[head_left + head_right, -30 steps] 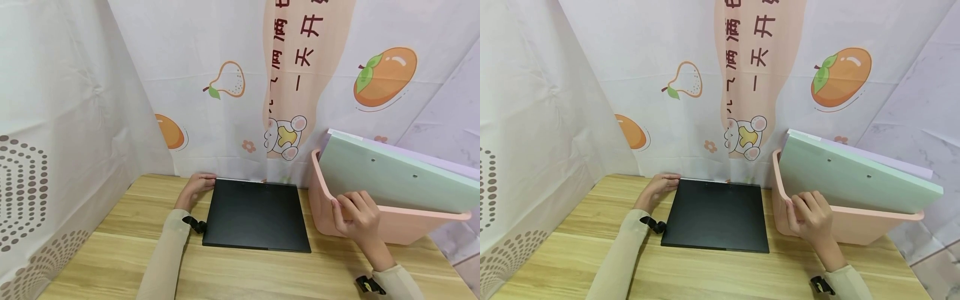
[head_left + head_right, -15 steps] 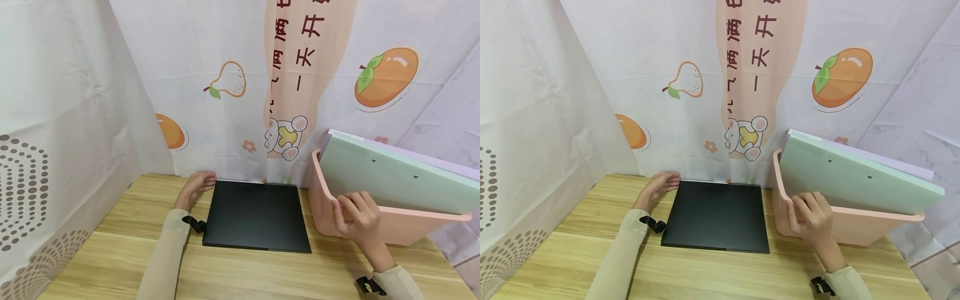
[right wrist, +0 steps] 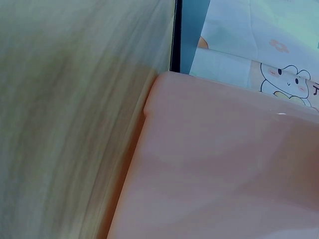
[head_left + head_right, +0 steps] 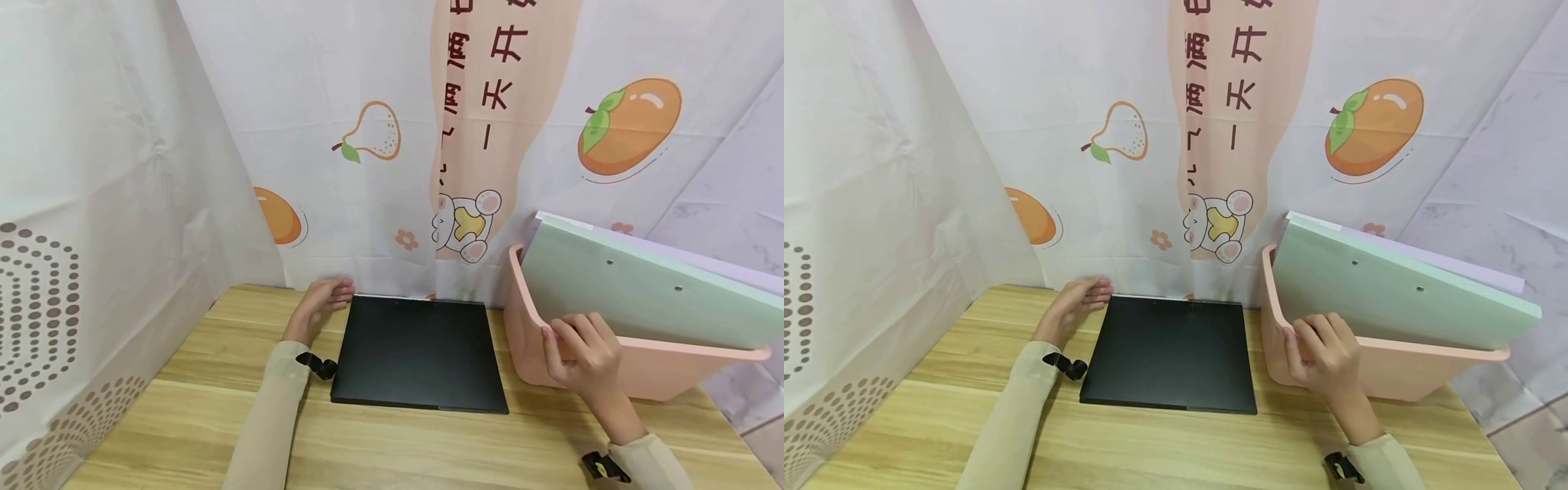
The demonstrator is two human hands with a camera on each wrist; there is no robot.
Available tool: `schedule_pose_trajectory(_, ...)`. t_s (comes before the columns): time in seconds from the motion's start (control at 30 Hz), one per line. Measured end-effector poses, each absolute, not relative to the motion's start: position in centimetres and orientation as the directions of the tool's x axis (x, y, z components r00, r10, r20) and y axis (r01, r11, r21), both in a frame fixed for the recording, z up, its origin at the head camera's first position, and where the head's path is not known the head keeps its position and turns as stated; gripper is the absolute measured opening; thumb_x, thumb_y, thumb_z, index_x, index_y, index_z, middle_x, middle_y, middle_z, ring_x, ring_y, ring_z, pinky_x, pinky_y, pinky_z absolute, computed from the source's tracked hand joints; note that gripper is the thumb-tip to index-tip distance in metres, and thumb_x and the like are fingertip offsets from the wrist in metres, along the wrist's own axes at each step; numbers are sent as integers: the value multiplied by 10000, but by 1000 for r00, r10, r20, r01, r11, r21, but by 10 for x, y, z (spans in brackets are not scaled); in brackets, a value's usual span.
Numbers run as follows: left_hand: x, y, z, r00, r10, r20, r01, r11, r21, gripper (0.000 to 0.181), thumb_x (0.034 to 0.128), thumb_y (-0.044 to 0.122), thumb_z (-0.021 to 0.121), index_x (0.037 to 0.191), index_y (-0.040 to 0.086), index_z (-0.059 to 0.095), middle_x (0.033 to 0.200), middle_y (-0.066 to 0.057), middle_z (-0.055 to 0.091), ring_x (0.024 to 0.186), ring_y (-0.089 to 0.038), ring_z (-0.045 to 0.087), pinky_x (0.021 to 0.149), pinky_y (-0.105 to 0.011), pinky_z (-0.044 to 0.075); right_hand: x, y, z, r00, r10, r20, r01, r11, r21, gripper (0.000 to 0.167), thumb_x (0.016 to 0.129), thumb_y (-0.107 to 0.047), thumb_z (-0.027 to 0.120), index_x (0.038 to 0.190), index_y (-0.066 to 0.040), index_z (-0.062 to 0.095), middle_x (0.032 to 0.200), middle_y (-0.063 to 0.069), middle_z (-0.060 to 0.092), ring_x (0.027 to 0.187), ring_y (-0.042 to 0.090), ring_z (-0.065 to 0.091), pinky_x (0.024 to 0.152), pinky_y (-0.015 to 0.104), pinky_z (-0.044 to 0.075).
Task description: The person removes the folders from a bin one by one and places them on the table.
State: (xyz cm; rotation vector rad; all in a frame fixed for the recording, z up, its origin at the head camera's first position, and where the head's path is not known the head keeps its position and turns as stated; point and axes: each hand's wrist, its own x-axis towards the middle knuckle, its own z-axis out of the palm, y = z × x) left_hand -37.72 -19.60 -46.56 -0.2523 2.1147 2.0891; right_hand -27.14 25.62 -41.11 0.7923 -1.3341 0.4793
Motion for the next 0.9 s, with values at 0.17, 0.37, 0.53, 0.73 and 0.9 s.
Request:
schedule_pose_trajectory(0.17, -376, -191, -460, -978, 15, -207, -206, 34, 978, 457, 1103, 319, 452, 1401, -1, 581, 1396, -191, 632, 1198, -278, 675, 948, -324, 576, -269, 257, -408, 208, -125, 970, -718, 654, 238, 424, 929, -226, 662, 597, 35, 628, 559, 167, 544, 479, 342, 408, 471, 414, 323)
schedule_pose_trajectory(0.37, -374, -187, -455, -989, 32, -147, -144, 88, 986, 459, 1098, 314, 461, 1401, -9, 584, 1393, -195, 628, 1256, -312, 643, 982, -363, 566, -269, 256, -407, 214, -137, 967, -717, 651, 251, 423, 929, -226, 662, 594, 31, 631, 558, 160, 548, 473, 330, 406, 457, 416, 327)
schedule_pose_trajectory(0.53, -373, -184, -453, -994, 51, -102, -96, 98, 991, 453, 1098, 291, 459, 1398, -25, 580, 1400, -232, 609, 1280, -368, 616, 1051, -445, 531, -269, 257, -407, 201, -161, 966, -712, 654, 257, 412, 926, -218, 653, 599, 32, 637, 563, 155, 556, 478, 317, 412, 455, 404, 329)
schedule_pose_trajectory(0.73, -372, -179, -451, -993, 78, -84, -76, 106, 992, 469, 1098, 310, 455, 1403, -25, 576, 1406, -230, 606, 1296, -380, 602, 1085, -474, 503, -271, 259, -404, 208, -178, 962, -703, 657, 274, 404, 922, -203, 643, 586, 20, 623, 558, 140, 549, 477, 305, 401, 445, 395, 313)
schedule_pose_trajectory(0.9, -371, -177, -447, -992, 88, -93, -80, 142, 987, 471, 1093, 327, 470, 1397, -11, 590, 1389, -210, 628, 1284, -365, 615, 1045, -428, 536, -272, 257, -405, 219, -183, 958, -689, 666, 285, 401, 908, -180, 620, 551, 0, 586, 534, 114, 505, 469, 272, 361, 433, 370, 285)
